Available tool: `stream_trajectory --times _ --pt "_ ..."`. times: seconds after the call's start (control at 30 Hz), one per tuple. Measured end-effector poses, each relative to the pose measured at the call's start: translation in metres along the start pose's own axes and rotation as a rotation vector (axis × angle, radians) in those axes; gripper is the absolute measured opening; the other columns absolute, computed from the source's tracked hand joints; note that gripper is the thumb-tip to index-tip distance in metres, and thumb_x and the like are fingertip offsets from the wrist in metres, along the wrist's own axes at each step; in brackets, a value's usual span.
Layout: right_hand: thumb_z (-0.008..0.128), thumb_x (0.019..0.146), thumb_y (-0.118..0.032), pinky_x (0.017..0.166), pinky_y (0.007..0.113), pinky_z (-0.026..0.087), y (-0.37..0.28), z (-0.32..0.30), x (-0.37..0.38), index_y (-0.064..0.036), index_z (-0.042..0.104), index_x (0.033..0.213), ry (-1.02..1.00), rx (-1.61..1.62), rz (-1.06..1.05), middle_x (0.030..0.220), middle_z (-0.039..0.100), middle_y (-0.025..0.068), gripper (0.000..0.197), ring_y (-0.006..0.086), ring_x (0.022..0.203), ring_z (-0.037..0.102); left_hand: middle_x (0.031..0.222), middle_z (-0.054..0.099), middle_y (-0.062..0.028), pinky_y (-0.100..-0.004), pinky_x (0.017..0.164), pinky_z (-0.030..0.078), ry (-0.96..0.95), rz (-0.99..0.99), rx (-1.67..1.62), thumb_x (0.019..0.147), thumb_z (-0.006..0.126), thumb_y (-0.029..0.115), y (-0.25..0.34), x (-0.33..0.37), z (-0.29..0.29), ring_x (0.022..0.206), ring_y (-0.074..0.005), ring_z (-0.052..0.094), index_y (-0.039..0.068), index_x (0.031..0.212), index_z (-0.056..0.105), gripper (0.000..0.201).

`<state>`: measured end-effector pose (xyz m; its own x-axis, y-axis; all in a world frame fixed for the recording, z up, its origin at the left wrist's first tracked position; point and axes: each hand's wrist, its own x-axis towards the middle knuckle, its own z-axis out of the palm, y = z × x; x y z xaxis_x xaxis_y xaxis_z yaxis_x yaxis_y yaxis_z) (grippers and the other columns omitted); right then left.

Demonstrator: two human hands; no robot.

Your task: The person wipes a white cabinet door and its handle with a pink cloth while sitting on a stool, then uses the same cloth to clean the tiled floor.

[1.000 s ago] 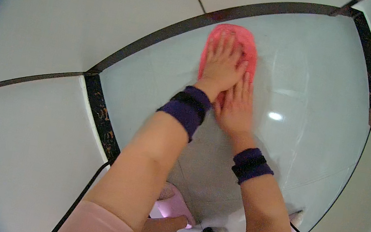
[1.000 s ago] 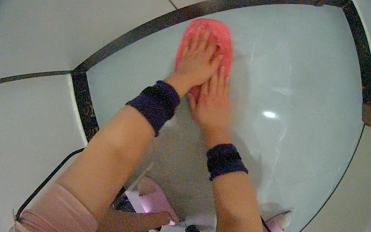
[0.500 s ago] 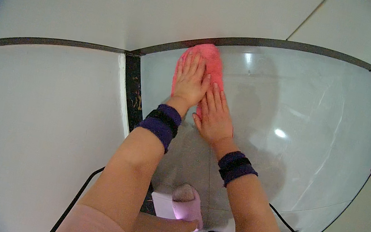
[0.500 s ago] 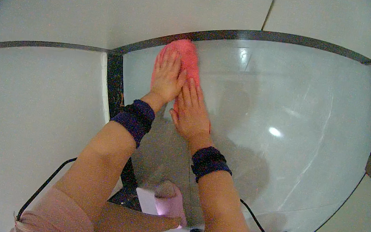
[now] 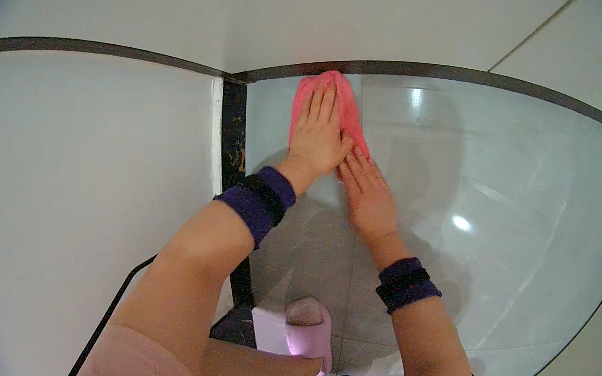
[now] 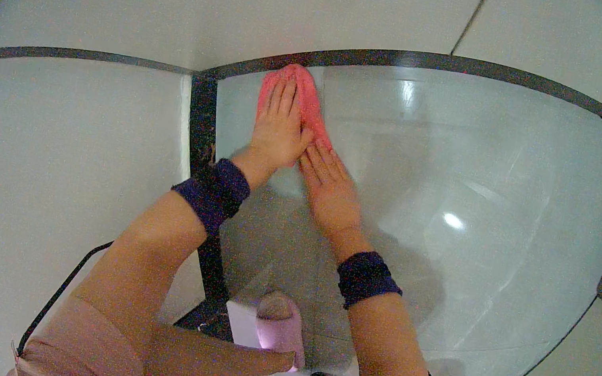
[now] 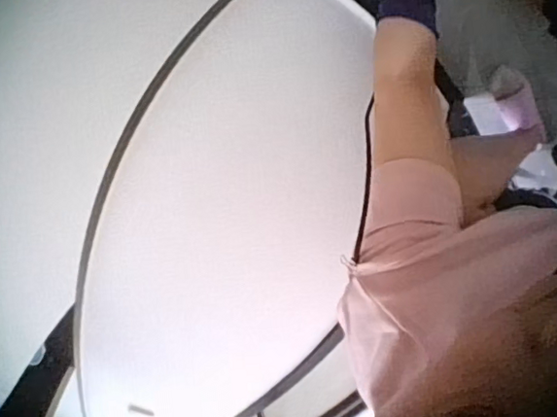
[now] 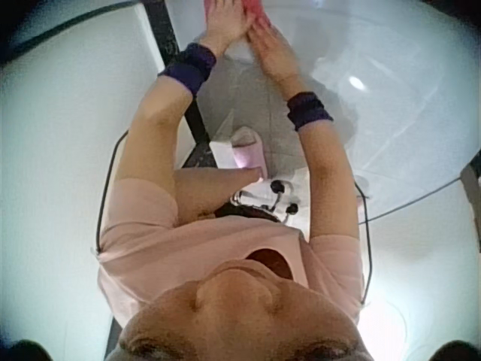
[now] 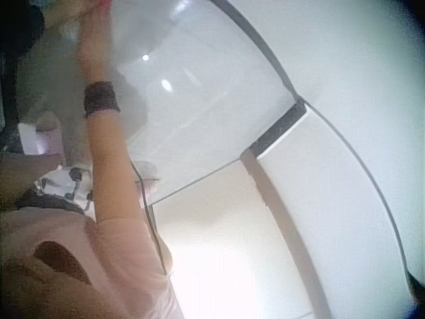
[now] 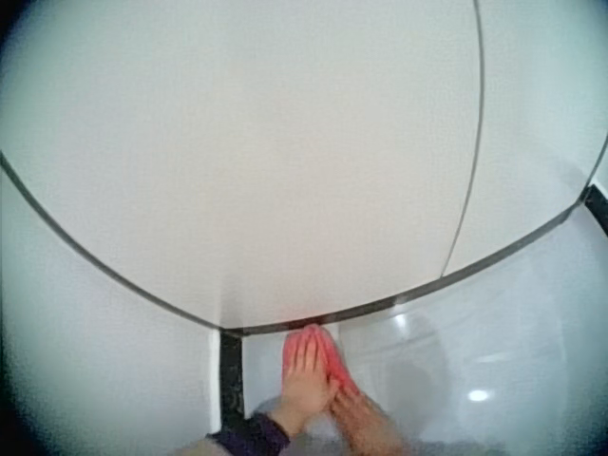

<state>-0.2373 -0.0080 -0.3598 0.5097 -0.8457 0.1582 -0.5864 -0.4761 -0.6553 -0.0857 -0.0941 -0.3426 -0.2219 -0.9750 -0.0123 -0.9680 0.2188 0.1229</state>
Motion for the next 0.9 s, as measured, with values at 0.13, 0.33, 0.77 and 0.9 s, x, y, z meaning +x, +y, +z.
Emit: stream_trajectory --times 0.13,0.33,0.77,0.9 --pt "0.049 0.079 -0.007 0.108 0.038 0.025 -0.001 0.01 0.029 -0.0039 0.048 0.124 0.062 -0.057 -0.09 0.133 0.043 0.0107 0.045 0.0233 0.127 0.036 0.139 0.026 -0.0256 -0.0441 0.11 0.013 -0.028 0.043 0.157 0.077 0.051 0.031 -0.028 0.004 0.001 0.131 -0.04 0.02 -0.011 0.125 0.038 0.066" --pt "0.042 0.083 -0.014 0.109 0.038 0.021 -0.021 0.036 0.069 -0.0027 0.051 0.121 -0.052 0.046 -0.062 0.132 0.044 0.0089 0.04 0.0227 0.128 0.035 0.14 0.024 -0.0259 -0.0409 0.109 0.016 -0.317 -0.316 0.462 0.081 0.04 0.041 -0.076 -0.007 -0.002 0.133 -0.0364 0.018 -0.009 0.128 0.037 0.07" --pt "0.044 0.083 -0.018 0.109 0.038 0.023 -0.042 0.042 -0.004 -0.0106 0.058 0.114 -0.17 0.099 -0.111 0.128 0.05 0.0017 0.035 0.0183 0.124 0.039 0.139 0.025 -0.0269 -0.0386 0.109 0.021 -0.238 -0.552 0.264 0.083 0.035 0.037 -0.025 -0.115 0.006 0.133 -0.0377 0.014 -0.015 0.121 0.042 0.065" --pt "0.046 0.081 -0.018 0.109 0.038 0.023 -0.04 0.03 -0.051 -0.0128 0.058 0.115 -0.302 0.123 -0.167 0.127 0.051 -0.0014 0.037 0.0164 0.123 0.04 0.134 0.035 -0.0283 -0.0437 0.11 0.01 -0.518 -0.548 0.464 0.084 0.033 0.038 0.019 -0.164 0.006 0.13 -0.04 0.02 -0.016 0.121 0.042 0.066"
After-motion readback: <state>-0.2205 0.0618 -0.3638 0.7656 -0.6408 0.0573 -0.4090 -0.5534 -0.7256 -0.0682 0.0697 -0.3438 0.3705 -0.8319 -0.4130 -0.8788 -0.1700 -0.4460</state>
